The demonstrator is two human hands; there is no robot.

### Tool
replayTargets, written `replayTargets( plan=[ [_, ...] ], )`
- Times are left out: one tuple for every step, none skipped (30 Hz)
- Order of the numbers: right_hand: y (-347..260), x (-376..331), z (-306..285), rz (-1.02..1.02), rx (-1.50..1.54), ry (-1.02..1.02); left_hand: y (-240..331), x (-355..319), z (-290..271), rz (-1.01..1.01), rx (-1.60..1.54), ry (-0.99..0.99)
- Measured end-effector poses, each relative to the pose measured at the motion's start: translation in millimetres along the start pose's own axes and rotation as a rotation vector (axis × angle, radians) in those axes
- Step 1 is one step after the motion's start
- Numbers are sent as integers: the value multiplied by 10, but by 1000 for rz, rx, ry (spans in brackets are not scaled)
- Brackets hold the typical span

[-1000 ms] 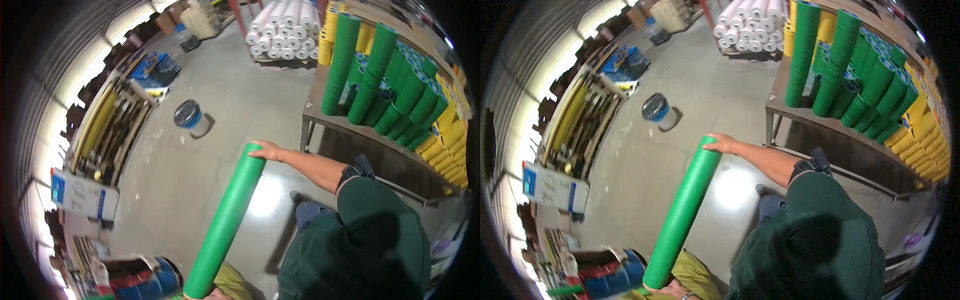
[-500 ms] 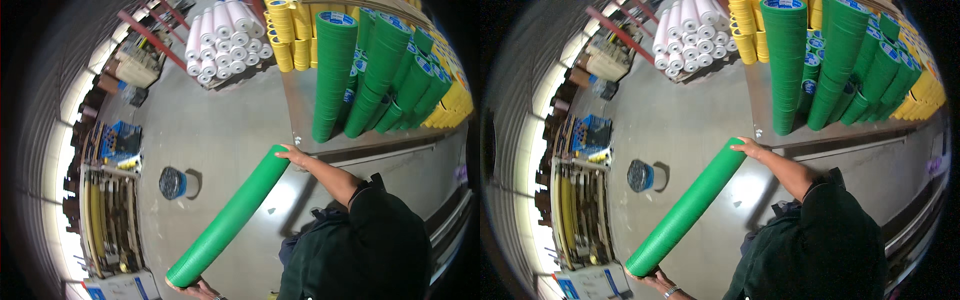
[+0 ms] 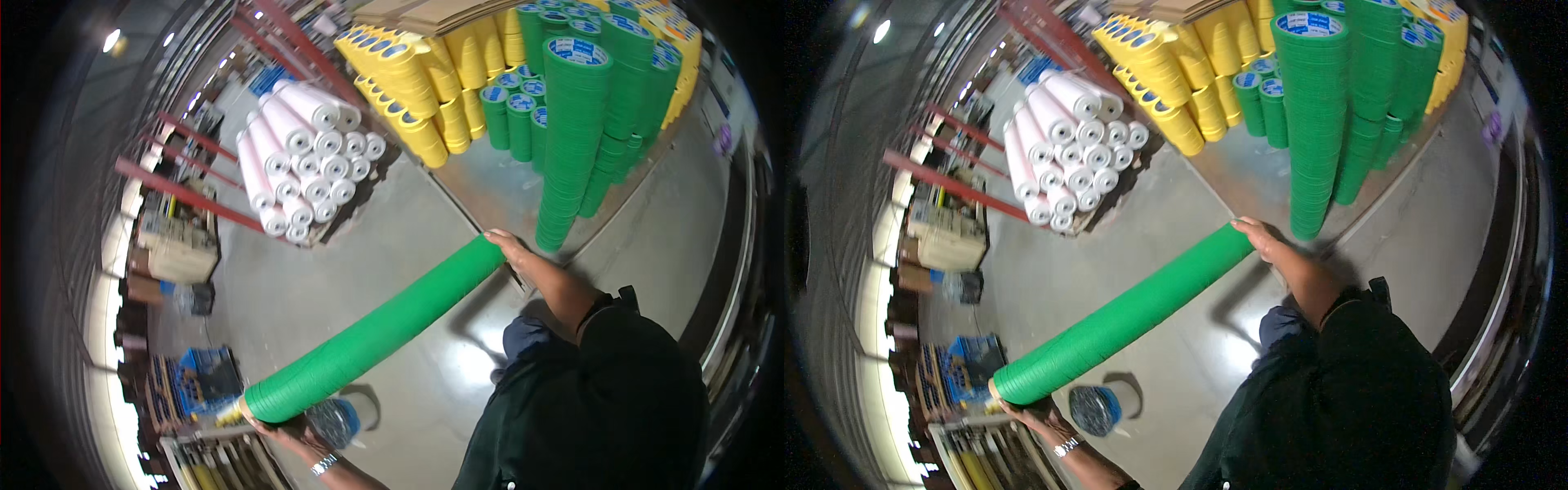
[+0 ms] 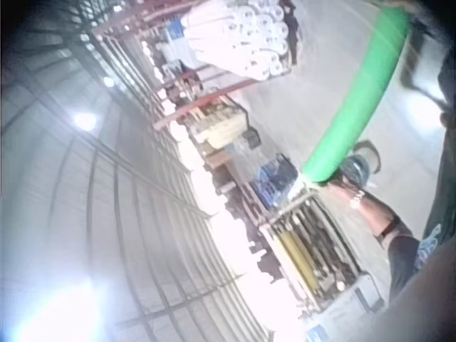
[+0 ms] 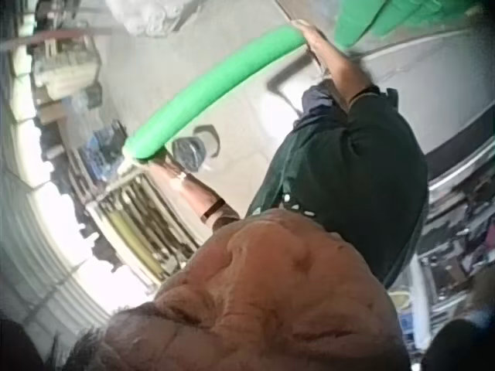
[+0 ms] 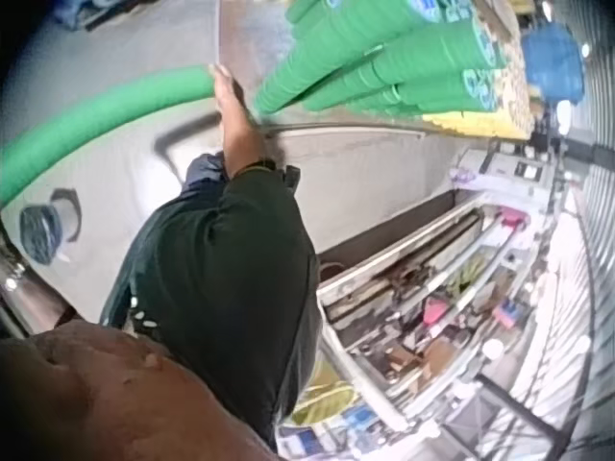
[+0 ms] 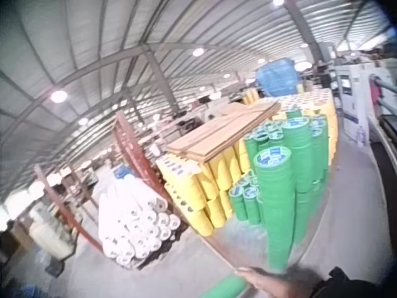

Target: Remove green adhesive tape rolls from a cutting machine and stack them on a nearby table.

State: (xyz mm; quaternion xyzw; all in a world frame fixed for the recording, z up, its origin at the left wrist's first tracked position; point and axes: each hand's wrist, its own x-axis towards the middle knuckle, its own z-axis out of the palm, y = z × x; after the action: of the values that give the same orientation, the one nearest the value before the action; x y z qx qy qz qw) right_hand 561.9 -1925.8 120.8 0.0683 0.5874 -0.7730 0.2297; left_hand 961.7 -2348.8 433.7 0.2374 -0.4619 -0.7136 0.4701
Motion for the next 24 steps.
replayTargets(
  plan=[
    [-118,-33,58,-4,52,-27,-49,229,321,19,-28,-23],
    [-208,-16,139,-10,104,-54,-98,441,671,37,-57,-46],
    [-251,60,133,-29,124,-21,-136,716,912,8,-24,-203],
    [-248,182,106,-58,158,28,-213,943,1223,-2,-29,-238],
    [-239,308,76,-86,192,77,-303,1155,1566,21,-9,-279],
    [-227,440,25,-98,205,100,-437,1343,1865,45,11,-315],
    [-229,573,-5,-103,260,139,-543,1554,2164,-6,-13,-411],
    [-248,732,-46,-106,316,176,-672,1700,2445,-14,-16,-437],
    [-285,916,-99,-118,329,195,-788,1823,2727,-8,2,-479],
    [-259,1024,-105,-131,326,255,-859,1945,3008,-12,32,-523],
    [-270,1166,-133,-149,318,308,-944,2085,3276,-7,34,-576],
    [-281,1297,-162,-167,310,361,-1030,2199,3539,-17,35,-600],
    [-286,1430,-193,-174,322,380,-1112,2304,3802,-23,34,-641],
    [-247,1545,-263,-159,344,392,-1210,2382,4067,-32,30,-682],
    [-206,1648,-329,-144,365,403,-1309,2435,4347,-38,6,-699],
    [-140,1775,-464,-160,374,428,-1439,2486,4609,-50,-5,-725],
    [-29,1888,-604,-129,345,418,-1566,2536,4854,-65,3,-770],
    [45,1980,-661,-96,316,394,-1658,2596,5074,-71,15,-808],
    [90,2035,-663,-74,503,499,-1737,2576,5305,-5,32,-894],
    [117,2092,-686,-90,513,516,-1852,2555,5517,-9,21,-915],
    [138,2160,-702,29,352,662,-1963,2528,5711,-18,11,-949],
    [194,2190,-765,156,190,808,-2080,2453,5905,-33,2,-985],
    [336,2173,-910,149,205,849,-2077,2279,6121,-14,-55,-1055],
    [464,2127,-1060,-56,-455,855,-2070,2142,6373,61,-70,-1206]
  ],
)
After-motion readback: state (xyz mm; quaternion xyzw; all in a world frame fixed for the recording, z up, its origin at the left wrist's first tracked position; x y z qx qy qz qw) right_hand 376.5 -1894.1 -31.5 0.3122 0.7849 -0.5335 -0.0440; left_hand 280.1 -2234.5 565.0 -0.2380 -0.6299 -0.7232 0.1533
